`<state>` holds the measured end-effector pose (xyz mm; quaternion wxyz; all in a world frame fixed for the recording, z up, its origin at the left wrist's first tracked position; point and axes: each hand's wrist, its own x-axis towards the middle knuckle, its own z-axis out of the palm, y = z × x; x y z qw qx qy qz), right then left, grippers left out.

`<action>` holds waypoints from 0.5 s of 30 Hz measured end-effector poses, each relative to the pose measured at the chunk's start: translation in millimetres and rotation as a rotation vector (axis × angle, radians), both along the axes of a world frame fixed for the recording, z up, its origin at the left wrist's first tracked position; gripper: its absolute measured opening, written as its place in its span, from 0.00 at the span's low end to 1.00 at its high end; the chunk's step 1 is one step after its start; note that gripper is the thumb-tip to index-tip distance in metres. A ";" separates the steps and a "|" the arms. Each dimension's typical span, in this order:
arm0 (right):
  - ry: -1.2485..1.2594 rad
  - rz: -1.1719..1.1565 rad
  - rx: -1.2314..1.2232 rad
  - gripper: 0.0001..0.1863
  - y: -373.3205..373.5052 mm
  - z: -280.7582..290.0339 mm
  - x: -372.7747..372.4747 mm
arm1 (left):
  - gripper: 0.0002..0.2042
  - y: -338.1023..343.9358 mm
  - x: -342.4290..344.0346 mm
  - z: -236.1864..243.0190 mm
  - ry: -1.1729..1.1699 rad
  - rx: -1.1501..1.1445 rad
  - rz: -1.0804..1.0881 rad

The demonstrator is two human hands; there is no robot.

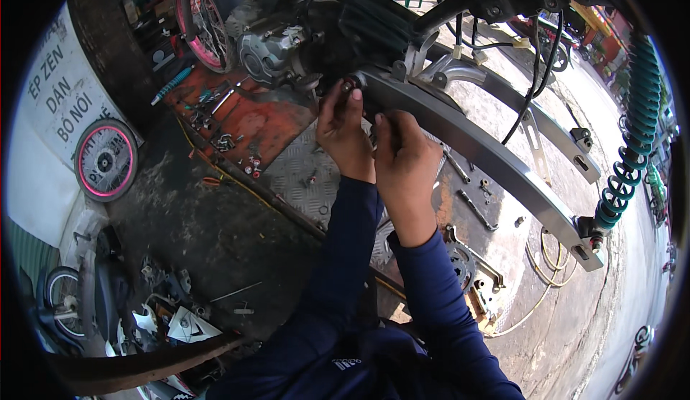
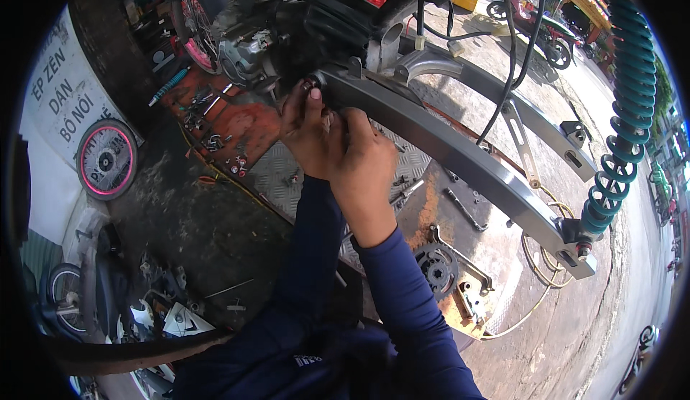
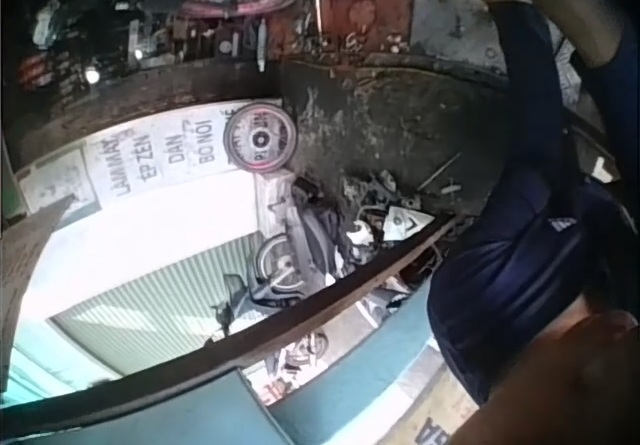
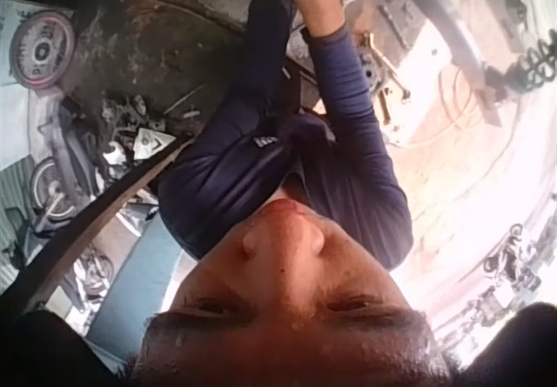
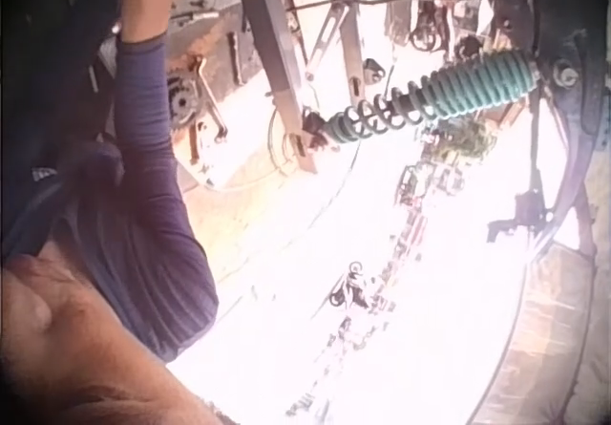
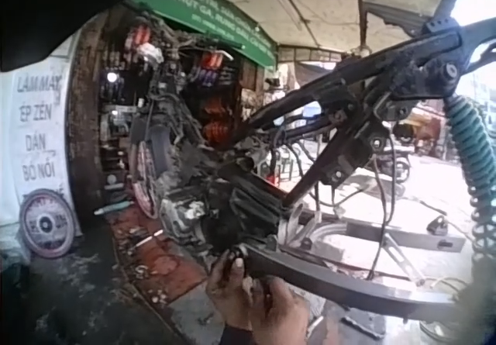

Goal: The recorder is repairing a motorcycle, including cleaning a shock absorber and working on the rear frame assembly.

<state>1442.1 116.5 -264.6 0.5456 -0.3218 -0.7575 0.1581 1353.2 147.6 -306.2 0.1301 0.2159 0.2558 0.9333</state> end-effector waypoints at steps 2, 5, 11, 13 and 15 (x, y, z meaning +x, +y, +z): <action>0.001 -0.017 -0.012 0.04 -11.2 -17.8 21.2 | 0.15 5.0 -0.5 -0.7 0.003 -0.031 0.049; -0.013 -0.003 -0.086 0.03 -23.6 -39.7 45.9 | 0.14 13.2 -1.4 -1.9 -0.006 0.125 0.041; -0.042 0.070 -0.141 0.05 -41.5 -48.0 84.2 | 0.14 22.6 -2.7 -3.1 0.005 0.198 0.091; -0.017 0.040 -0.168 0.05 -44.0 -48.3 98.8 | 0.16 21.9 -1.5 -3.4 0.012 0.105 0.157; 0.029 0.020 -0.257 0.06 -45.7 -50.6 113.0 | 0.17 20.0 0.0 -3.2 0.014 0.101 0.116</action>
